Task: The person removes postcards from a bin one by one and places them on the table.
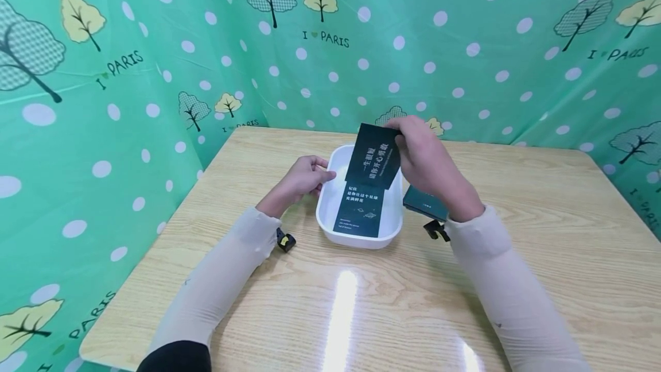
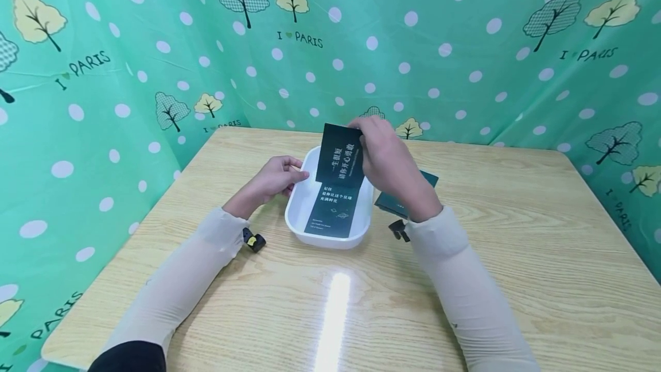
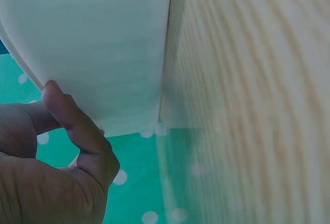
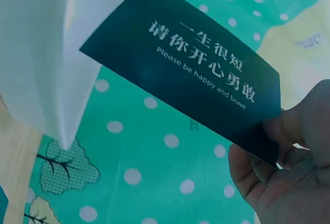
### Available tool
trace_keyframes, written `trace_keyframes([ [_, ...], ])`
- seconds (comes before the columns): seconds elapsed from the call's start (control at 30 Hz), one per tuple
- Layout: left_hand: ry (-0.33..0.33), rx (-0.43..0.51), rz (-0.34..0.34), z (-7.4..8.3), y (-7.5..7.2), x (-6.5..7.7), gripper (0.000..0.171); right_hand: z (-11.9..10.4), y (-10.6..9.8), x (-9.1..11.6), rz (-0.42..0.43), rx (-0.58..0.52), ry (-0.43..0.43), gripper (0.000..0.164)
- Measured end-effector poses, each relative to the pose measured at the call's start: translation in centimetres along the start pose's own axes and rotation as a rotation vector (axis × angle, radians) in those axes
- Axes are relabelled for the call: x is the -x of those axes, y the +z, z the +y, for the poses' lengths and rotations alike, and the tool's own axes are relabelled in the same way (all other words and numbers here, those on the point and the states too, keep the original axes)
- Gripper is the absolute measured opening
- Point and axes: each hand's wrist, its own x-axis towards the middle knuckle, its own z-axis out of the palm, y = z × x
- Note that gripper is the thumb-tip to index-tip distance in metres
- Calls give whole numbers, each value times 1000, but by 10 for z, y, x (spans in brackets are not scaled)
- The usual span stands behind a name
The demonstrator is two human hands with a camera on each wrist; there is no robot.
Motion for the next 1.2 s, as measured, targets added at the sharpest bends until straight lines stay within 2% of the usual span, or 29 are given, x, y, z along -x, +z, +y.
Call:
trace_keyframes([
  [0.23, 4, 9, -6, 1, 0, 1, 32, 13, -20, 2, 100, -8, 39, 27],
  [0.63, 6, 14, -7, 0, 0, 1, 32, 46, -45, 11, 202, -25, 203, 25],
  [0.77, 11, 12, -5, 0, 0, 1, 32, 59, -51, 15, 200, -37, 290, 28],
  [1.03, 19, 11, -2, 0, 1, 1, 33, 87, -53, 27, 157, -51, 525, 34],
  [1.2, 21, 10, 0, 0, 1, 1, 33, 100, -52, 33, 130, -48, 604, 37],
])
